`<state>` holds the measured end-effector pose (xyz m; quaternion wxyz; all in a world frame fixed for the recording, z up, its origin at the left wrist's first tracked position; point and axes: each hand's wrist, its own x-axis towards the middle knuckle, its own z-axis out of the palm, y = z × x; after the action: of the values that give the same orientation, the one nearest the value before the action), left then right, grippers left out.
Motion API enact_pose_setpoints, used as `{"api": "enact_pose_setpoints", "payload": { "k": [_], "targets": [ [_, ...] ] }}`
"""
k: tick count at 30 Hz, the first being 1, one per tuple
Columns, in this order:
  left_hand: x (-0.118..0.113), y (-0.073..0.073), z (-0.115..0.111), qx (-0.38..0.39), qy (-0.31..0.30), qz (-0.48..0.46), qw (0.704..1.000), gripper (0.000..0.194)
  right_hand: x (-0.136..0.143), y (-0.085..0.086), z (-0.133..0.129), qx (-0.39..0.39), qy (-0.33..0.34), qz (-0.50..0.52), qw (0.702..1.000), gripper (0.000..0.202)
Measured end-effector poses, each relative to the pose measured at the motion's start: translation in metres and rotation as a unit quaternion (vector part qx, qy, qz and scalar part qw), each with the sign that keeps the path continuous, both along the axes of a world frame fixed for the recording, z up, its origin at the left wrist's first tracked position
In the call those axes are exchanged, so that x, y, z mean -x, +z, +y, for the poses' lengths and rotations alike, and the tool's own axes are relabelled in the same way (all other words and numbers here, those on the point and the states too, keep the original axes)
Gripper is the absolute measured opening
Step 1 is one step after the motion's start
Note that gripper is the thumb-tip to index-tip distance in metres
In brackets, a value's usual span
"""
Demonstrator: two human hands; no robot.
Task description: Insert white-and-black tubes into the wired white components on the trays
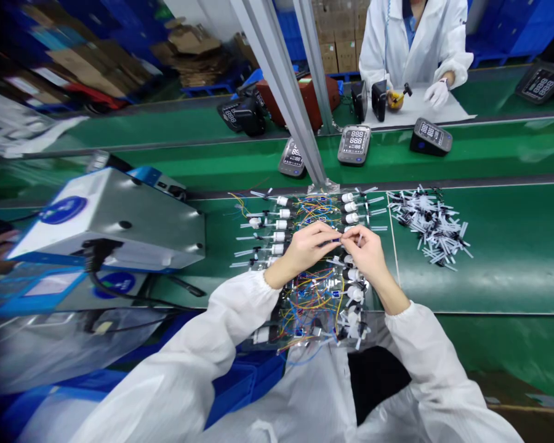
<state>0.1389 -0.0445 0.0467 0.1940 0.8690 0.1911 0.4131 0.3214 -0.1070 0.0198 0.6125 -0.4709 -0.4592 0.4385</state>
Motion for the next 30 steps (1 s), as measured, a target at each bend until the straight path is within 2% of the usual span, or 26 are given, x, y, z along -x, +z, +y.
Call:
{"api": "enact_pose_setpoints", "payload": {
  "k": [6, 15, 19, 24, 30],
  "targets": [
    [-0.0010, -0.0030, 0.0002, -0.007, 0.004, -0.024, 1.000, 0.017, 0.0010, -0.0054, -0.0007, -0.003, -0.048, 0.038, 0.998, 0.024],
    [-0.0039, -0.0064, -0.0019, 0.010, 0.002, -0.005, 1.000, 0.015, 0.0020, -0.0040, -0.0022, 0.012, -0.044, 0.033, 0.998, 0.033],
    [-0.0045, -0.0051, -0.0013, -0.020, -0.012, -0.008, 1.000, 0.017, 0.0017, -0.0054, -0.0013, 0.010, -0.030, 0.038, 0.999, 0.032],
    [-0.0059, -0.0025, -0.0010, -0.034, 0.009, -0.028, 0.999, 0.017, 0.0005, -0.0070, 0.0018, -0.002, -0.029, 0.069, 0.997, 0.023],
    [-0.0056, -0.0070, 0.0005, -0.034, 0.019, -0.026, 0.999, 0.015, 0.0028, -0.0051, 0.0028, -0.002, -0.038, 0.038, 0.999, 0.025]
  ]
}}
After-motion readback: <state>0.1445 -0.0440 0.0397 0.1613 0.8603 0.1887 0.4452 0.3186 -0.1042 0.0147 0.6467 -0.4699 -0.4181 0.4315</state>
